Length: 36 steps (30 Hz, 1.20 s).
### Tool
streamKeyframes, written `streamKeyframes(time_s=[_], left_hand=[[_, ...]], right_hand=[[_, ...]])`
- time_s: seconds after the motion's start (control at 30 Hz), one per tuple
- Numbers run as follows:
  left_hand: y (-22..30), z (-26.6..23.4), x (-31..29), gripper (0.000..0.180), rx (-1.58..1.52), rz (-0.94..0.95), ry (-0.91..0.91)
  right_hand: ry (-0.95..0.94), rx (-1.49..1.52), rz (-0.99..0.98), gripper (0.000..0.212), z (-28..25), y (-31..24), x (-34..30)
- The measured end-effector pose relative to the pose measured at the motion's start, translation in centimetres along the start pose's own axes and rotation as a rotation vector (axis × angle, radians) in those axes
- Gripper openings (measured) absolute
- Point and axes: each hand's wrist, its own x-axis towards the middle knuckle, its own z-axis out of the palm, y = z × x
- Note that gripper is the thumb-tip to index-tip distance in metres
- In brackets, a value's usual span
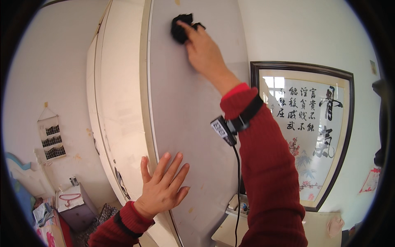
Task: The person wipes a white wardrobe door and a small white cabinet with a black cloth. They then pick up a patterned cushion from the floor and place it on a sofa before returning to wipe the wardrobe again.
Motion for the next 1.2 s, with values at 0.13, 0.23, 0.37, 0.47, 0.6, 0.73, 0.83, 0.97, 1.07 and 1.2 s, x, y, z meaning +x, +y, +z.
streamKeyframes(time_s=[0.13,0.23,0.37,0.47,0.6,0.73,0.83,0.97,1.07,1.2], left_hand=[[0.0,-0.6,-0.2,0.047,0.056,-0.01,0.011],[-0.4,0.0,-0.1,0.047,0.074,-0.011,-0.01],[-0.2,0.8,0.0,0.046,0.104,-0.022,-0.033],[-0.1,0.8,-0.3,0.044,0.124,-0.042,-0.055],[0.0,1.0,-0.8,0.043,0.156,-0.081,-0.074],[0.1,1.0,-0.8,0.044,0.168,-0.106,-0.081],[0.0,0.9,-0.6,0.044,0.161,-0.112,-0.07],[0.1,0.9,-0.3,0.045,0.12,-0.133,-0.032],[0.1,0.9,-0.1,0.046,0.084,-0.138,-0.02],[-0.3,0.7,-0.2,0.048,0.034,-0.085,-0.002]], right_hand=[[0.108,-0.163,0.191,0.042,0.3,7.6,1.6],[0.096,-0.218,0.251,0.041,0.0,13.3,1.1],[0.014,-0.335,0.451,0.042,-0.4,20.1,-0.3],[-0.017,-0.358,0.546,0.041,-0.8,24.9,-2.6],[-0.01,-0.38,0.706,0.044,-0.9,29.6,-7.2],[-0.057,-0.403,0.767,0.042,-1.8,32.3,-12.1],[-0.141,-0.452,0.888,0.046,-1.9,32.9,-14.7],[-0.069,-0.461,0.972,0.048,-1.7,31.5,-15.2],[-0.058,-0.42,0.983,0.047,-1.7,28.2,-13.0],[0.025,-0.389,0.804,0.047,-0.9,21.1,-7.1]])
